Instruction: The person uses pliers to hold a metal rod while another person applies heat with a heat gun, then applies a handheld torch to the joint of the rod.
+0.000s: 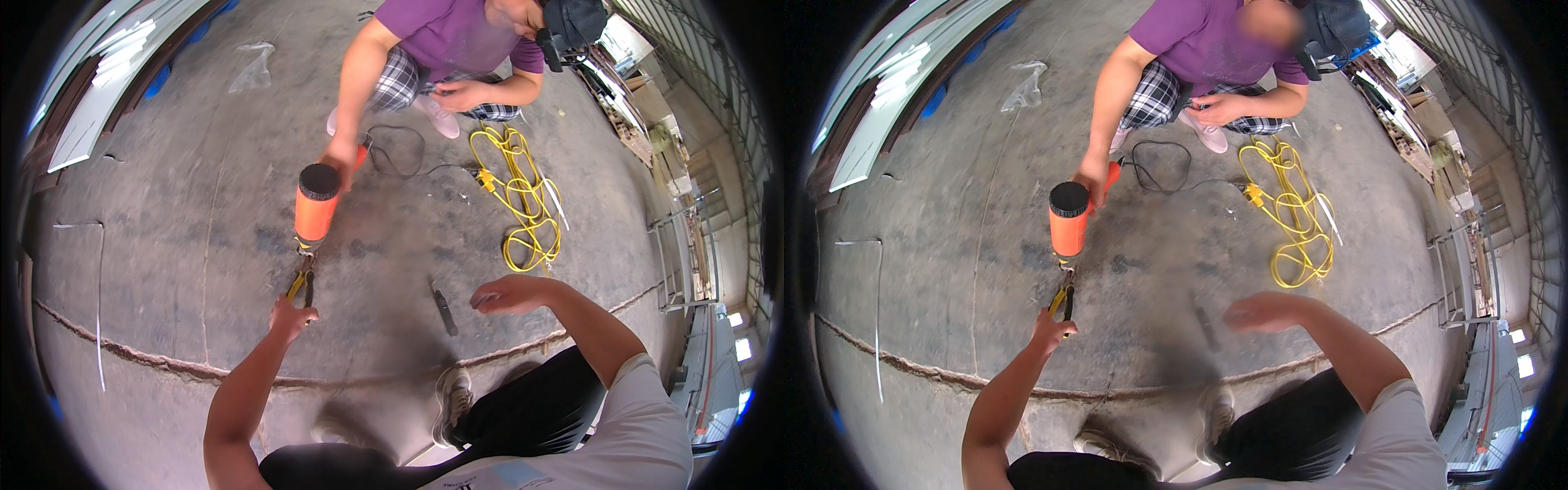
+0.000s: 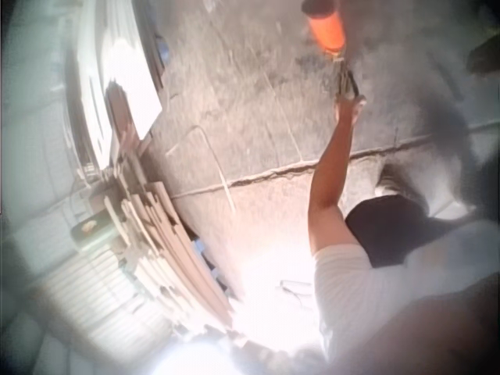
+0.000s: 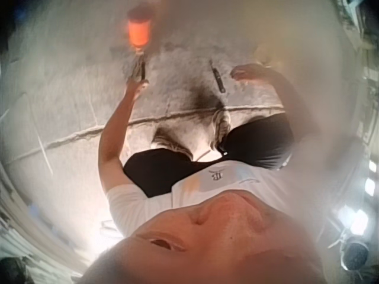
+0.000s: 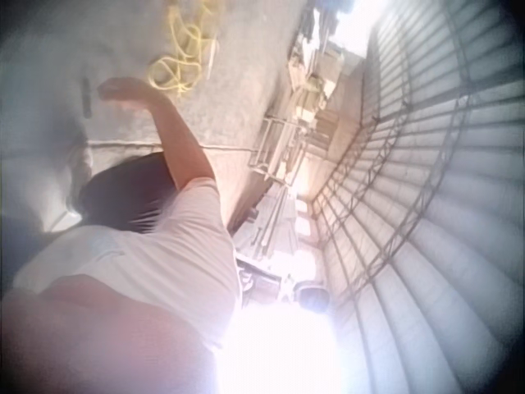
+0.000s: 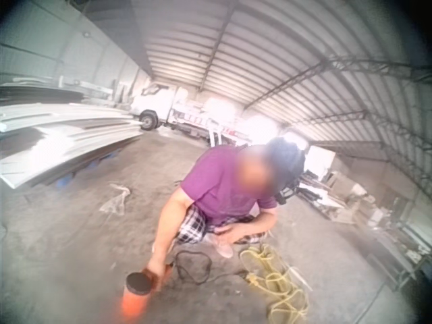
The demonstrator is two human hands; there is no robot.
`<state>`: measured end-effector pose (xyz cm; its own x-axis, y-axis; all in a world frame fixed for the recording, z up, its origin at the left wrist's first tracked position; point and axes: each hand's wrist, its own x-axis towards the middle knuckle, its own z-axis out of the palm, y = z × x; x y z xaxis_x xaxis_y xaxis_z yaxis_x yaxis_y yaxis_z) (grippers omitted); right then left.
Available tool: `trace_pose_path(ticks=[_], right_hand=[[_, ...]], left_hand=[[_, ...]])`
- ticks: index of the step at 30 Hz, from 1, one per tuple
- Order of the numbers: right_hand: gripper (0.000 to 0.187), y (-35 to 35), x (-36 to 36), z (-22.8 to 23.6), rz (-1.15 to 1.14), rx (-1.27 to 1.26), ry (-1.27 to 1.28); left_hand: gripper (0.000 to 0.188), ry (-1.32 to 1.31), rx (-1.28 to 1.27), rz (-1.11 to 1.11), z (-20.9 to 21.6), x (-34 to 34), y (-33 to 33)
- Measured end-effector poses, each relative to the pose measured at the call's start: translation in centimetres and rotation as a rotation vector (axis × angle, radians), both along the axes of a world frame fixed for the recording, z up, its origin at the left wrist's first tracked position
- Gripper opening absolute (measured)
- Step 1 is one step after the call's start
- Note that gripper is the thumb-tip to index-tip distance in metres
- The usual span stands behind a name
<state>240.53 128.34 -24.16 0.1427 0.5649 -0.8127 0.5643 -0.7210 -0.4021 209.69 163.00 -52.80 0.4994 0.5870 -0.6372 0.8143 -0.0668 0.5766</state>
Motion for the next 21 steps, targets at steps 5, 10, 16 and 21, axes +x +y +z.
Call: trace_pose_path(ticks=[5,10,16,21], right_hand=[[0.049,1.3,-0.5,-0.2,0.056,-0.022,-0.029],[0.037,0.1,-1.3,0.2,-0.262,-0.061,0.034],[0.035,0.0,-0.5,-0.1,-0.146,0.042,0.01],[0.035,-0.1,-0.6,-0.3,-0.232,0.021,0.073]], left_hand=[[0.096,0.019,0.061,-0.033,-0.3,-1.6,0.7],[0.095,0.016,0.096,-0.033,1.6,-0.3,-0.1],[0.101,0.077,-0.023,-0.06,2.7,0.2,-0.2],[0.102,0.076,-0.019,-0.062,2.8,0.3,-0.4]])
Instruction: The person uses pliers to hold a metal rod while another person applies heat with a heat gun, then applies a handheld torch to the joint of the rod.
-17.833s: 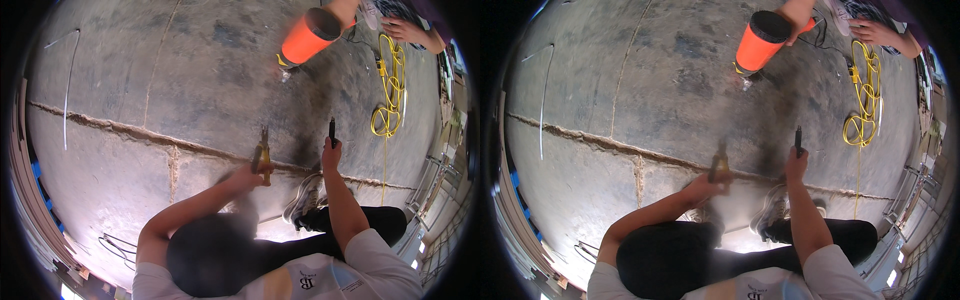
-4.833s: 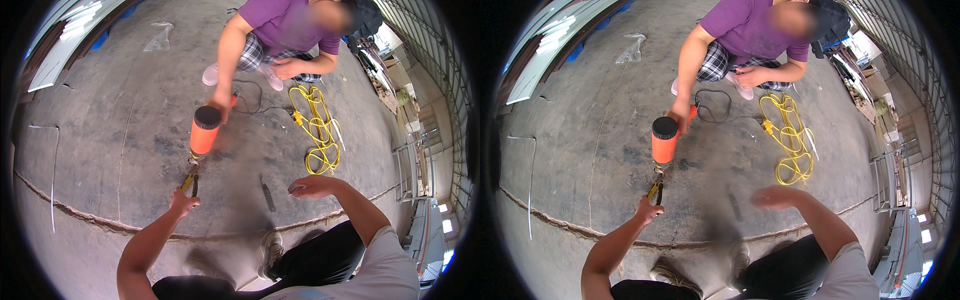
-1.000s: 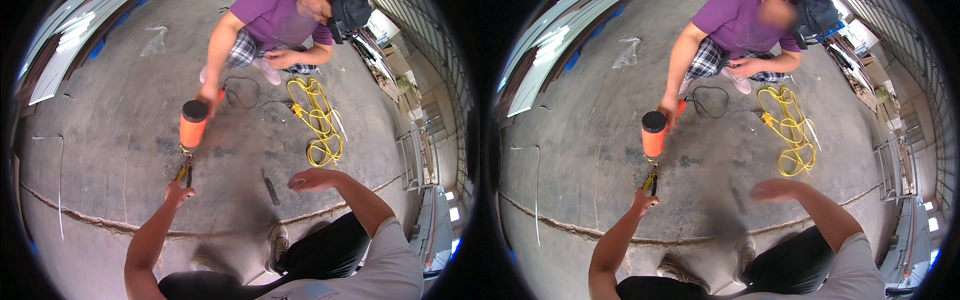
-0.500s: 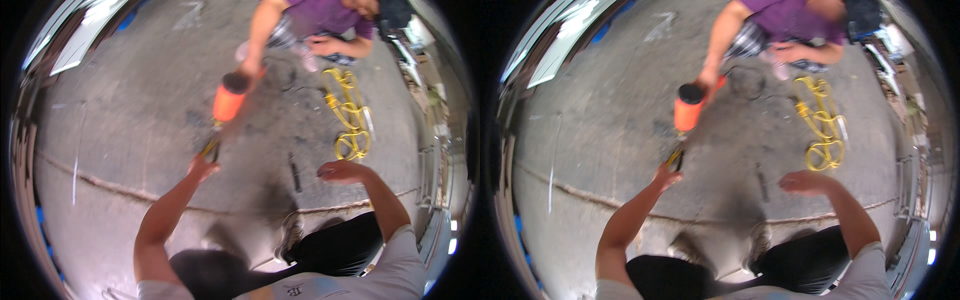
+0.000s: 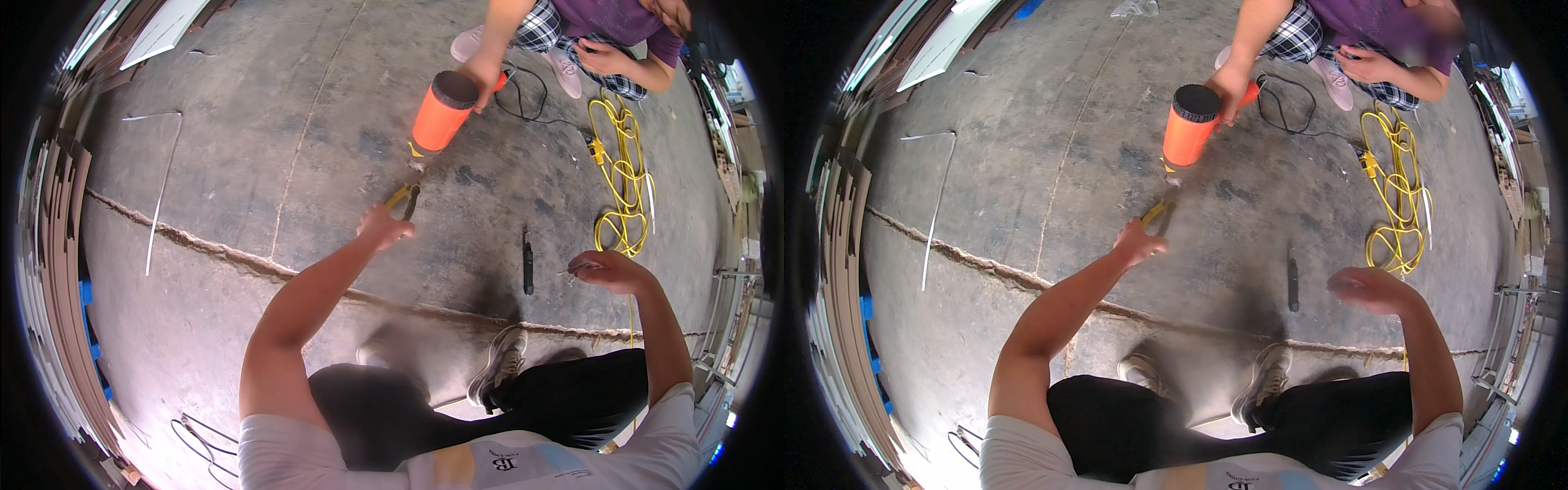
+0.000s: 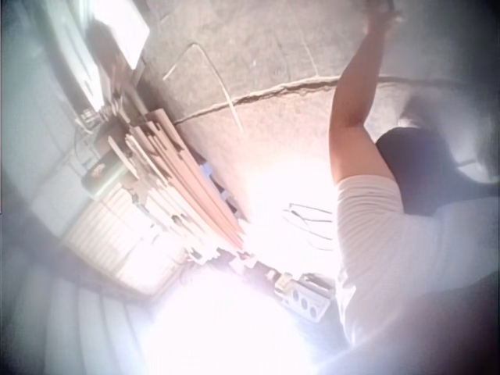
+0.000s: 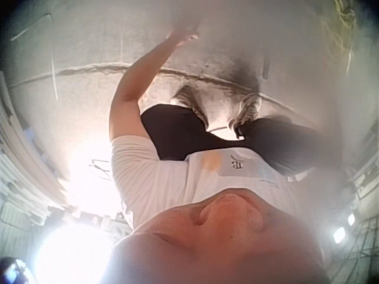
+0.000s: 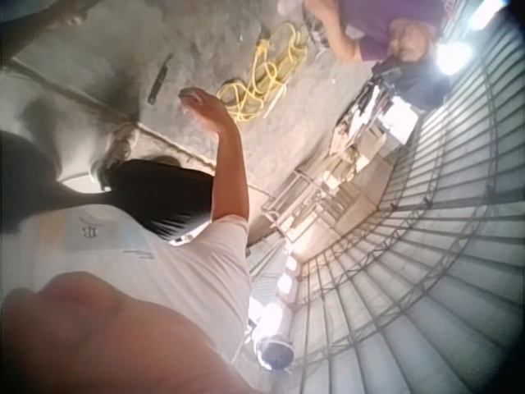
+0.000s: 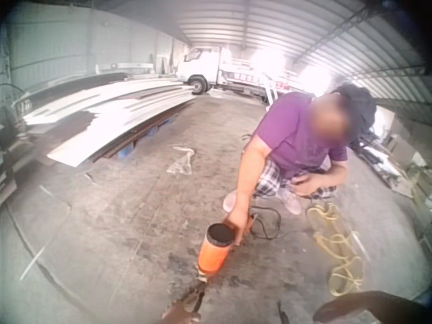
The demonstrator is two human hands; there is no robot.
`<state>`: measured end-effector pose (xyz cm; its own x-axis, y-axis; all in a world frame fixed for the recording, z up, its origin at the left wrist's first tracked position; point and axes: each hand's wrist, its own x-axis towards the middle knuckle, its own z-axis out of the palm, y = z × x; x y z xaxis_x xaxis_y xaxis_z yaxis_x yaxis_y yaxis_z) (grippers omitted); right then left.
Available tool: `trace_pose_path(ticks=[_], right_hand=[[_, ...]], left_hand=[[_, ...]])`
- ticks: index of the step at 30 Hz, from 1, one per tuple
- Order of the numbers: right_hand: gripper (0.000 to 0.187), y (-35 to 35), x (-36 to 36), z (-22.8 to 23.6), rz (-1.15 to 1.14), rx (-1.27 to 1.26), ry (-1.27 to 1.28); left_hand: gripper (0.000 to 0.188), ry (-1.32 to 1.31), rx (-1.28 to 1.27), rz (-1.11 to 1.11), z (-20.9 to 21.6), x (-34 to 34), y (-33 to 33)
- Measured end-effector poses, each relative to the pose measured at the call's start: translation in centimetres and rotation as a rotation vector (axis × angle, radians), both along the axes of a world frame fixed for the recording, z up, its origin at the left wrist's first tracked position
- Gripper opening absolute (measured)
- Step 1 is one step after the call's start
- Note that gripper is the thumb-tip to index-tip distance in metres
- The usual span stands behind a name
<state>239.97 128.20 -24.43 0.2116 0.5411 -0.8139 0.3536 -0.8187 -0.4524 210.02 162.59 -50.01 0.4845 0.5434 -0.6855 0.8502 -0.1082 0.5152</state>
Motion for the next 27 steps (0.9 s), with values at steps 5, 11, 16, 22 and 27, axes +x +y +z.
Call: trace_pose_path(ticks=[5,11,16,22,27], right_hand=[[0.036,0.3,0.0,0.2,0.016,-0.007,-0.007],[0.044,1.1,-0.3,0.7,0.193,-0.059,-0.08],[0.047,0.7,0.7,0.4,0.222,-0.032,-0.084],[0.047,0.1,0.3,0.0,0.198,-0.015,-0.034],[0.05,0.2,0.3,0.1,0.198,-0.026,-0.033]], left_hand=[[0.102,-0.051,0.042,0.014,-0.6,0.2,0.3],[0.099,-0.063,0.02,0.004,-1.6,-0.5,0.5],[0.113,-0.053,-0.025,0.041,-3.1,-0.1,0.6],[0.11,-0.07,-0.043,0.054,-1.9,-0.1,0.4],[0.106,-0.053,-0.028,0.052,-1.3,0.1,0.2]])
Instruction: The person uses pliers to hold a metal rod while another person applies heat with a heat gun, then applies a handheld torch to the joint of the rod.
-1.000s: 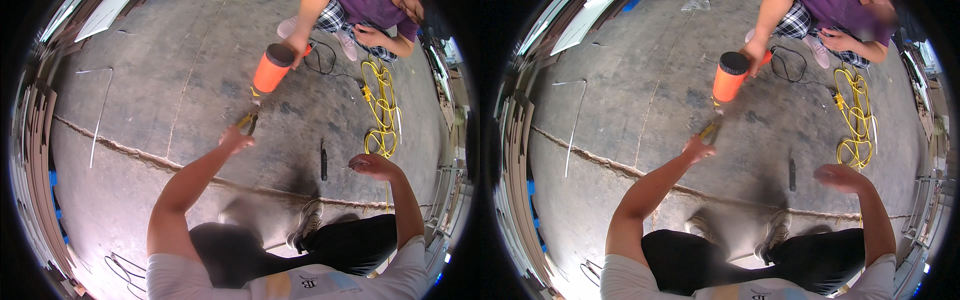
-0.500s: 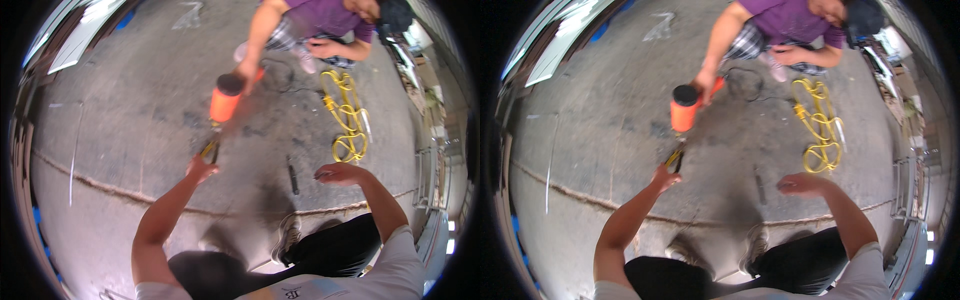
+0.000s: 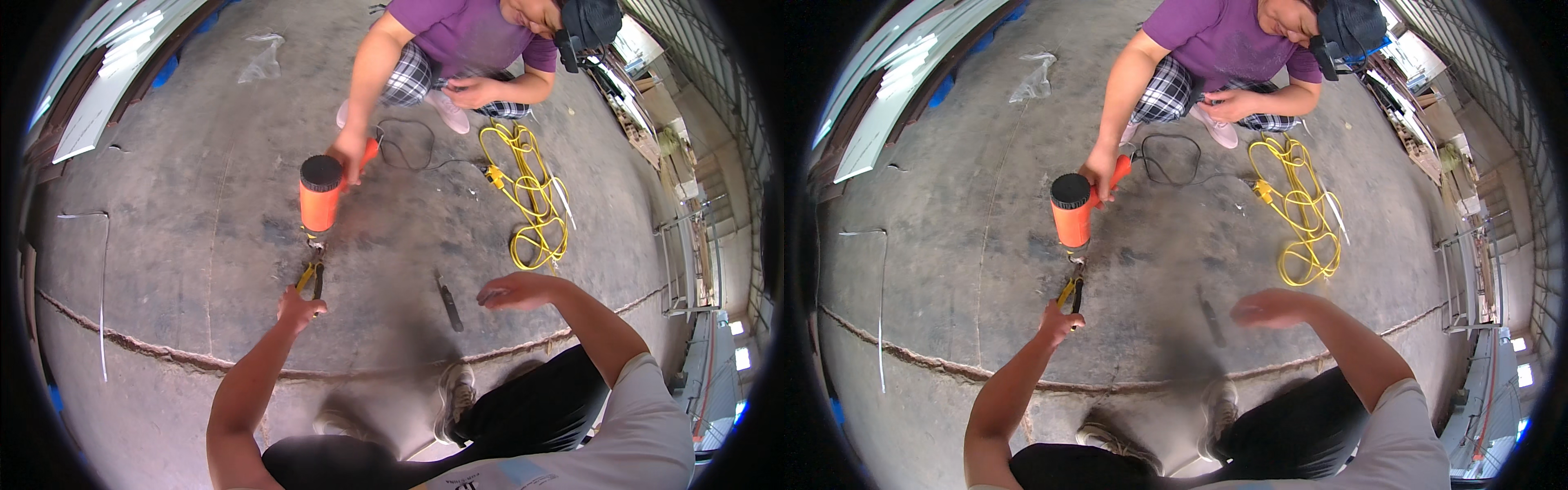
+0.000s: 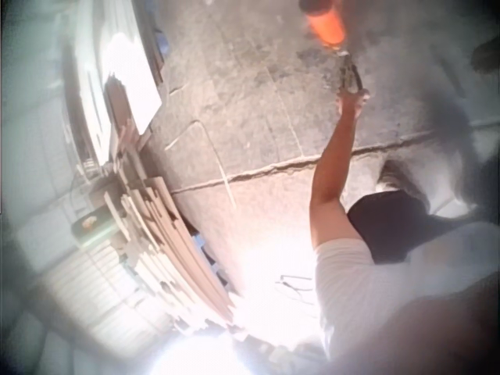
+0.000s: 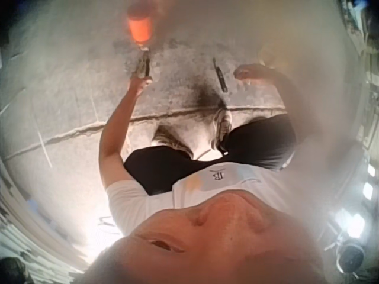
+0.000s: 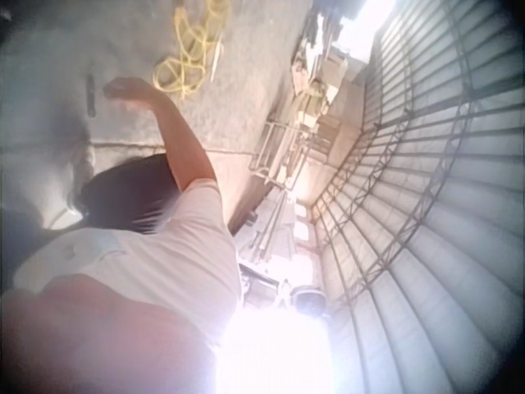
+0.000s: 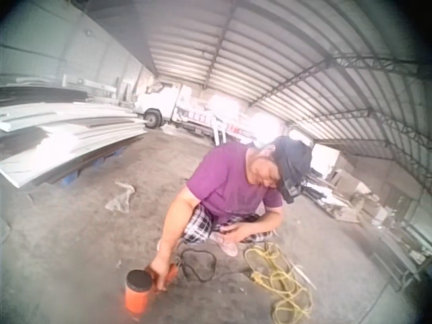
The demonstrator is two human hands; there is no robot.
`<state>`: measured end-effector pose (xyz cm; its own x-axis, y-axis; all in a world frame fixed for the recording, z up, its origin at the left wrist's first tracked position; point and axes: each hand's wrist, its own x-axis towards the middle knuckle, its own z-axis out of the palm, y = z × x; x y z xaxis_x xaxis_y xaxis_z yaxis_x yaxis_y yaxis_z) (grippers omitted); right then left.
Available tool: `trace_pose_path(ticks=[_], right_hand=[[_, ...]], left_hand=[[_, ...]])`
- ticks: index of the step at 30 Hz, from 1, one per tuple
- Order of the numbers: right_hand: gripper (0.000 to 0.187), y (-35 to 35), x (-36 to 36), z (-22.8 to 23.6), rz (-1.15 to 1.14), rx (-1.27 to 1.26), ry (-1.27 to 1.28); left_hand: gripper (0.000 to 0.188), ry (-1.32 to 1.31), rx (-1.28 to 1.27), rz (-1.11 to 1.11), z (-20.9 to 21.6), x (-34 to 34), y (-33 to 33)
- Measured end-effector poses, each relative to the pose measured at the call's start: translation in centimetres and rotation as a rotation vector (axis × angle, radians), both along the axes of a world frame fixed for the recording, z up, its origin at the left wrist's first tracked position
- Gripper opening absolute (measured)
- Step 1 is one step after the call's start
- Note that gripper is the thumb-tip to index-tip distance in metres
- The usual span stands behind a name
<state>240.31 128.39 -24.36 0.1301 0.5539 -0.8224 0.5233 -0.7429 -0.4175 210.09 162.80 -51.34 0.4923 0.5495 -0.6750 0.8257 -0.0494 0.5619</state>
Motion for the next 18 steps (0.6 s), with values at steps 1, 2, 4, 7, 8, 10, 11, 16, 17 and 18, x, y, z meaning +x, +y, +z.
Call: trace_pose_path(ticks=[1,2,4,7,8,10,11,16,17,18], right_hand=[[0.051,0.0,-0.1,-0.3,-0.01,-0.011,-0.008],[0.052,0.0,-0.1,-0.4,-0.021,-0.022,-0.017],[0.055,0.6,0.0,-0.3,0.004,-0.049,-0.028],[0.057,0.3,-0.4,0.0,0.011,-0.064,-0.021],[0.058,0.3,-0.4,0.2,0.011,-0.059,-0.018],[0.059,0.3,-0.1,0.1,0.026,-0.065,-0.036],[0.059,0.2,0.0,0.0,0.034,-0.07,-0.043],[0.057,0.3,0.2,-0.3,0.036,-0.049,-0.056],[0.057,0.4,0.2,-0.3,0.045,-0.059,-0.057],[0.056,0.1,0.2,-0.6,0.023,-0.053,-0.04]], left_hand=[[0.105,-0.014,-0.008,0.01,-0.2,-0.4,-0.1],[0.105,-0.028,-0.016,0.019,-0.4,-0.6,0.0],[0.105,-0.018,-0.017,0.016,-0.4,-0.6,0.6],[0.106,-0.01,-0.012,0.006,-0.4,-0.4,0.2],[0.106,-0.015,-0.001,0.01,-0.4,-0.4,0.1],[0.107,-0.013,-0.006,0.019,-0.4,-0.3,0.1],[0.107,-0.007,-0.023,0.024,-0.7,-0.2,0.1],[0.107,-0.013,-0.014,0.021,-2.0,-0.9,0.6],[0.106,-0.003,-0.003,0.028,-1.9,-0.8,0.5],[0.106,0.006,0.009,0.036,-1.9,-0.8,0.4]])
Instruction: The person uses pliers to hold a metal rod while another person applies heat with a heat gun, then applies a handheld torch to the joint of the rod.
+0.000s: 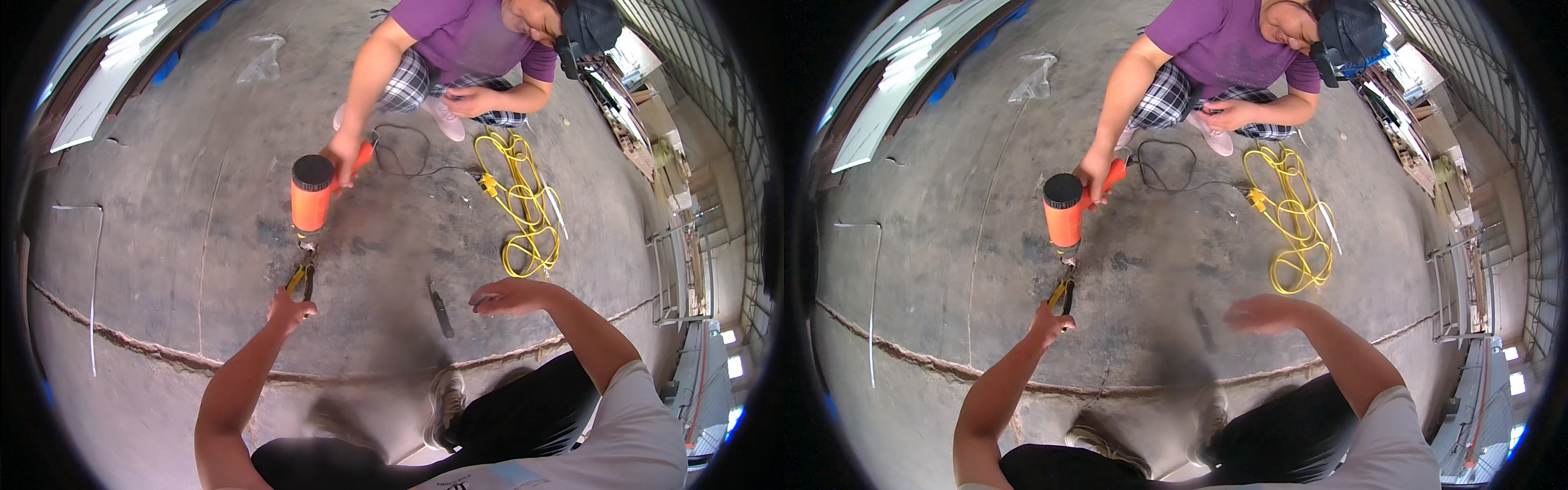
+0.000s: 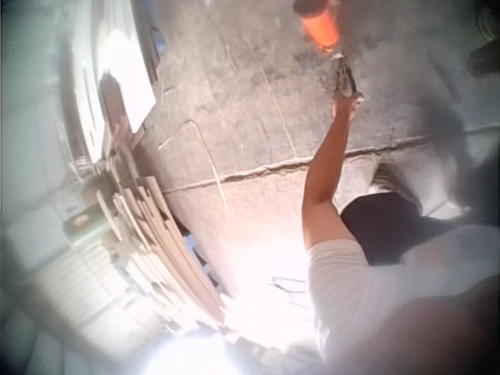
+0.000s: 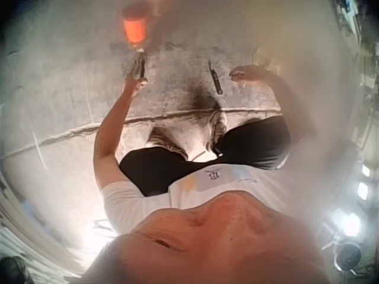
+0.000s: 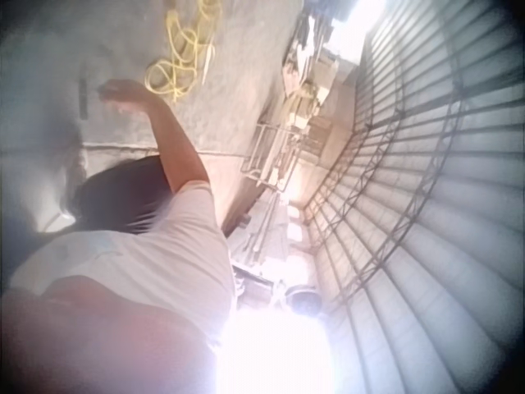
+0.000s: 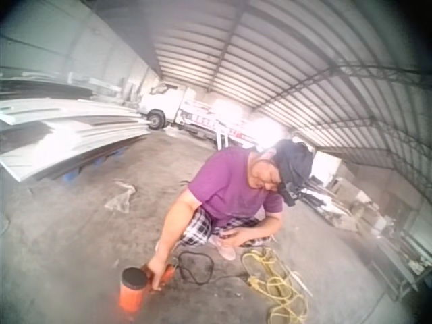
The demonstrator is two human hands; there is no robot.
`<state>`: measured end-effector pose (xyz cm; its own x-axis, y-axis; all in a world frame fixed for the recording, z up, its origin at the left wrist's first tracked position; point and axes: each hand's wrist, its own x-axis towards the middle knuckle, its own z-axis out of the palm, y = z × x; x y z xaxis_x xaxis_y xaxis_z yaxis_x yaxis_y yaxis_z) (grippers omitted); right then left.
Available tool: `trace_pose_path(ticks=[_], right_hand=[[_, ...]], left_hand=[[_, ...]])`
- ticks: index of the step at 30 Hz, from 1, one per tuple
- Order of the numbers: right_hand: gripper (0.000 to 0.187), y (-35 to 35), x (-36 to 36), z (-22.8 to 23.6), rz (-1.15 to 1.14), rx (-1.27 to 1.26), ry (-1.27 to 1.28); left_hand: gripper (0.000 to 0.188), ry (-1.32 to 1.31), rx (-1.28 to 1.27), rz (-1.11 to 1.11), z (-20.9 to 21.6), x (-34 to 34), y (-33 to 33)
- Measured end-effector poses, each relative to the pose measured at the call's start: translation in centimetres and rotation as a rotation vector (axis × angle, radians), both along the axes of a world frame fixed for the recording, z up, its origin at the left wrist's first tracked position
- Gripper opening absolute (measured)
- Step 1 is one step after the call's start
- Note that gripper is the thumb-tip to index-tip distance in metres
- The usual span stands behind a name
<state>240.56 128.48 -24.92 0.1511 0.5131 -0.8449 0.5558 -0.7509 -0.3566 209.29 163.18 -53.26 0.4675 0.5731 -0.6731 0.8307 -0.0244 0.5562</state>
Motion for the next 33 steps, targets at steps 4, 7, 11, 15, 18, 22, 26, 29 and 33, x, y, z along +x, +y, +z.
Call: trace_pose_path(ticks=[4,7,11,15,18,22,26,29,33], right_hand=[[0.055,-0.3,0.2,0.3,-0.047,0.006,0.023],[0.048,-0.8,0.3,0.0,0.038,0.048,0.0],[0.043,0.3,0.2,0.9,0.068,0.07,-0.05],[0.041,0.1,0.3,1.1,0.08,0.013,-0.068],[0.045,-0.1,0.0,0.8,0.02,0.16,0.062],[0.039,-0.7,-0.7,1.5,-0.089,0.027,-0.064],[0.039,-1.2,-0.5,1.3,-0.152,0.12,-0.01],[0.038,-0.9,-0.4,1.3,-0.174,0.108,-0.019],[0.038,-0.8,-0.4,1.2,-0.158,0.113,-0.002]], left_hand=[[0.105,-0.02,-0.01,-0.014,1.3,0.3,-0.2],[0.104,-0.004,-0.017,-0.029,2.5,1.0,0.0],[0.102,-0.031,0.053,-0.007,1.7,0.0,-0.1],[0.095,-0.09,0.024,0.014,-0.1,0.5,0.2],[0.088,-0.074,-0.027,0.009,-1.6,-0.7,1.0],[0.094,-0.046,0.024,-0.014,0.4,0.8,0.6],[0.099,-0.007,0.037,0.006,2.1,0.3,0.9],[0.102,0.024,0.027,-0.014,2.8,0.1,0.7],[0.101,-0.003,-0.026,0.0,2.2,-0.1,0.7]])
